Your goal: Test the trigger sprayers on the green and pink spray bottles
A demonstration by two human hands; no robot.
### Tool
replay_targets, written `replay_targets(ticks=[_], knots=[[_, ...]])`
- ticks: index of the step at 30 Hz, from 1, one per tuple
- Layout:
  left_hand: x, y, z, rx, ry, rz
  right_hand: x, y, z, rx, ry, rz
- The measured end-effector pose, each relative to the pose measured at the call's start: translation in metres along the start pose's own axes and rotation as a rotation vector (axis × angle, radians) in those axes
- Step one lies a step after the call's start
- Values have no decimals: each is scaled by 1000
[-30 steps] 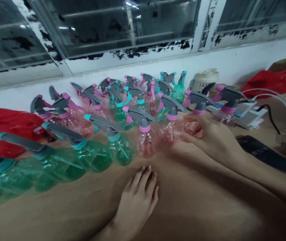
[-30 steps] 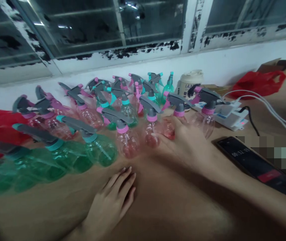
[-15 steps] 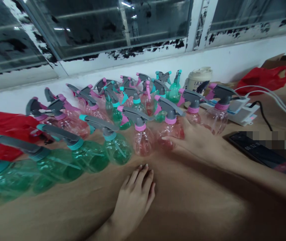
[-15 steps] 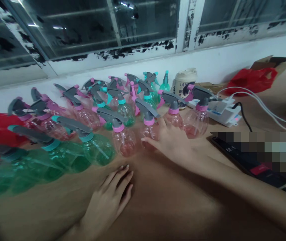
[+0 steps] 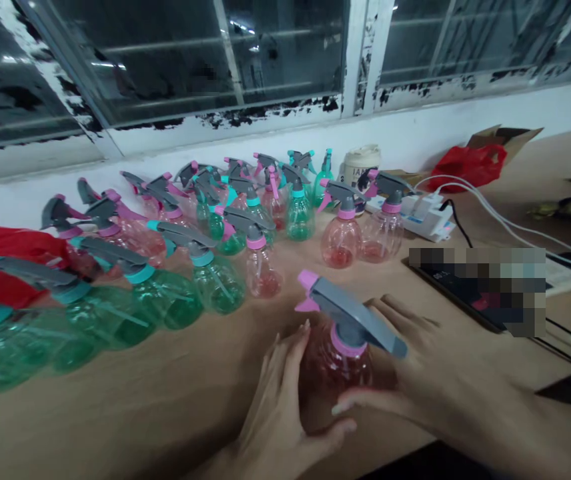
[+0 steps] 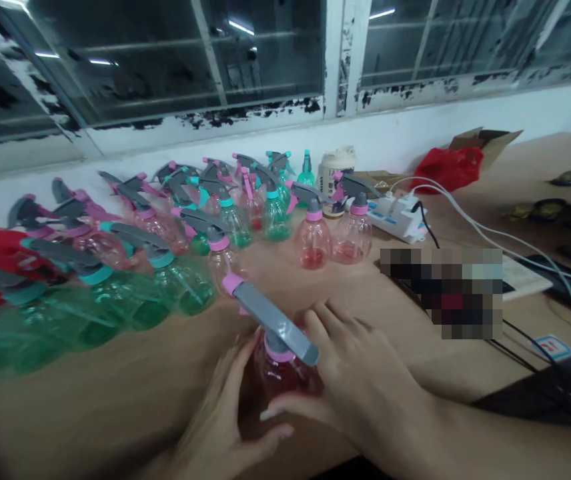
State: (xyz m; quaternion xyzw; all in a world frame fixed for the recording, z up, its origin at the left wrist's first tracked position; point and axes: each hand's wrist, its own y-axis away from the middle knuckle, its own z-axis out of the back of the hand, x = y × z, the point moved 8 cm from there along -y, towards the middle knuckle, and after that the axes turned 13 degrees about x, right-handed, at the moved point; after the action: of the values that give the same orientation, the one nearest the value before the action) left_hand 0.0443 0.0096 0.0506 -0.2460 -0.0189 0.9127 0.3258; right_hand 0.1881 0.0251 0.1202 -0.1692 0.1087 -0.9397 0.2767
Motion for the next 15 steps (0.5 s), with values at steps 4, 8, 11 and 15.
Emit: replay_targets(ticks=[4, 8, 11, 15], knots=[[0, 7, -3, 2, 37, 39, 6, -7, -3, 137, -217, 76], [0, 8, 0, 14, 35, 69, 4, -21, -5, 256, -728, 74], [-5, 3, -2, 39, 55, 56, 8, -30, -1, 208, -914, 119], [-7, -5, -5, 37, 38, 48, 9, -36, -4, 121, -971, 115]])
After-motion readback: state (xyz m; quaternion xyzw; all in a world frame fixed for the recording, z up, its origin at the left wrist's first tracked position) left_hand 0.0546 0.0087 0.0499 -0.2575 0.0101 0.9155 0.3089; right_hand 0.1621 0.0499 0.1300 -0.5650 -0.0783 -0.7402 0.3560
